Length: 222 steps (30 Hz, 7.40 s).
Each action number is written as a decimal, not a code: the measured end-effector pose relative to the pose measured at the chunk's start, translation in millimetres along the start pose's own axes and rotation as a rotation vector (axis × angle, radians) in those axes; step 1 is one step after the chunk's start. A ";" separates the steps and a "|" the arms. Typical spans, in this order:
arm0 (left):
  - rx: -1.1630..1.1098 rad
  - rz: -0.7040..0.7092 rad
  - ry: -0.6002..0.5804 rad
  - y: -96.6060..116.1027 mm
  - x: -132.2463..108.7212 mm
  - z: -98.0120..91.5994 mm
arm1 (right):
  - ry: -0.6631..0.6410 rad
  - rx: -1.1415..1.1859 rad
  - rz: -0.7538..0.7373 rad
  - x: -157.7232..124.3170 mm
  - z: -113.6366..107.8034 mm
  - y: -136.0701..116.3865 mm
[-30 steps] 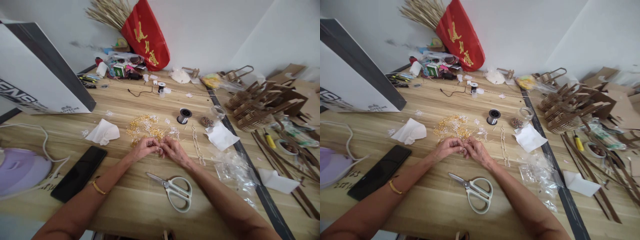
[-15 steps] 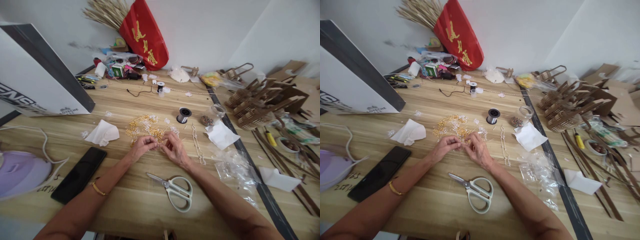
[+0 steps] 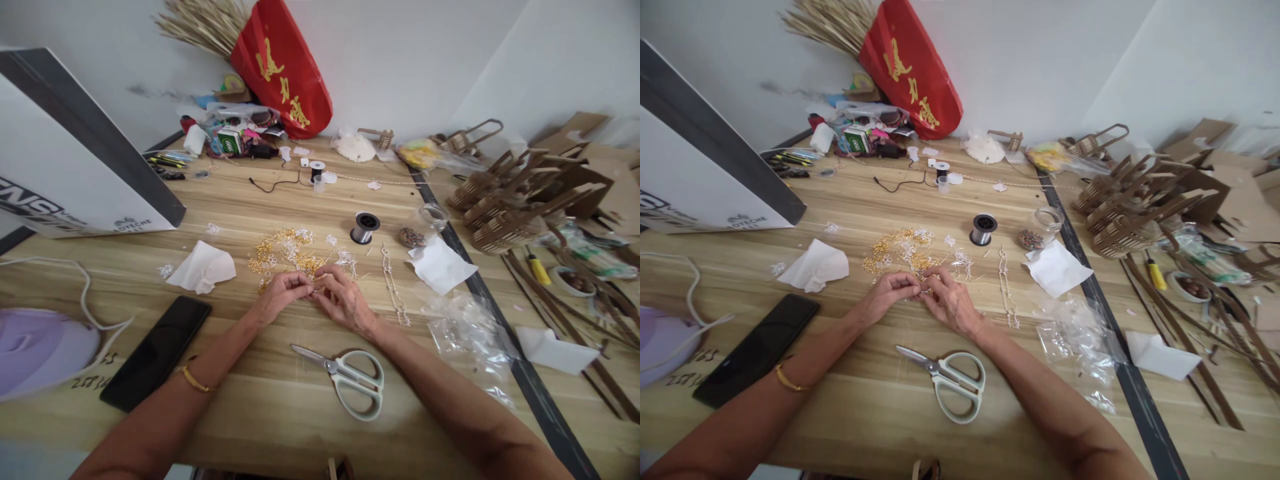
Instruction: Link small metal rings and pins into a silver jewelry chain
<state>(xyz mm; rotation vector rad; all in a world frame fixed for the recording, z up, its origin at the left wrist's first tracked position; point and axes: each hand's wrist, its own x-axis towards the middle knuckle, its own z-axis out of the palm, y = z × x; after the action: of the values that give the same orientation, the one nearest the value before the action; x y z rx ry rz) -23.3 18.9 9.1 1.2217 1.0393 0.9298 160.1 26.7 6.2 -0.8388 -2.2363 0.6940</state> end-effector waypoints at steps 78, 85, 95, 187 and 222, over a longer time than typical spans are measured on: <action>0.156 0.002 -0.070 -11.2 4.8 -9.3 | -0.016 0.321 0.063 6.0 -3.9 11.6; 0.154 -0.030 -0.034 -7.1 5.4 -7.3 | -0.073 0.189 -0.045 8.8 -6.7 11.2; 0.051 -0.087 -0.013 -0.2 4.8 -7.8 | -0.054 0.204 0.027 9.0 -8.5 20.6; 0.172 0.060 0.005 -0.4 2.9 -0.6 | -0.127 0.813 0.396 6.3 2.8 16.8; 0.061 -0.058 -0.122 -5.3 5.6 -5.4 | -0.136 0.803 0.402 5.0 2.8 18.2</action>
<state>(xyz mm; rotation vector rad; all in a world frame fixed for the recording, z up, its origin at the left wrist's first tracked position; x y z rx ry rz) -26.9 25.0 3.0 1.2763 1.0066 0.7733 162.0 41.5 -5.6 -0.8208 -1.6460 1.7241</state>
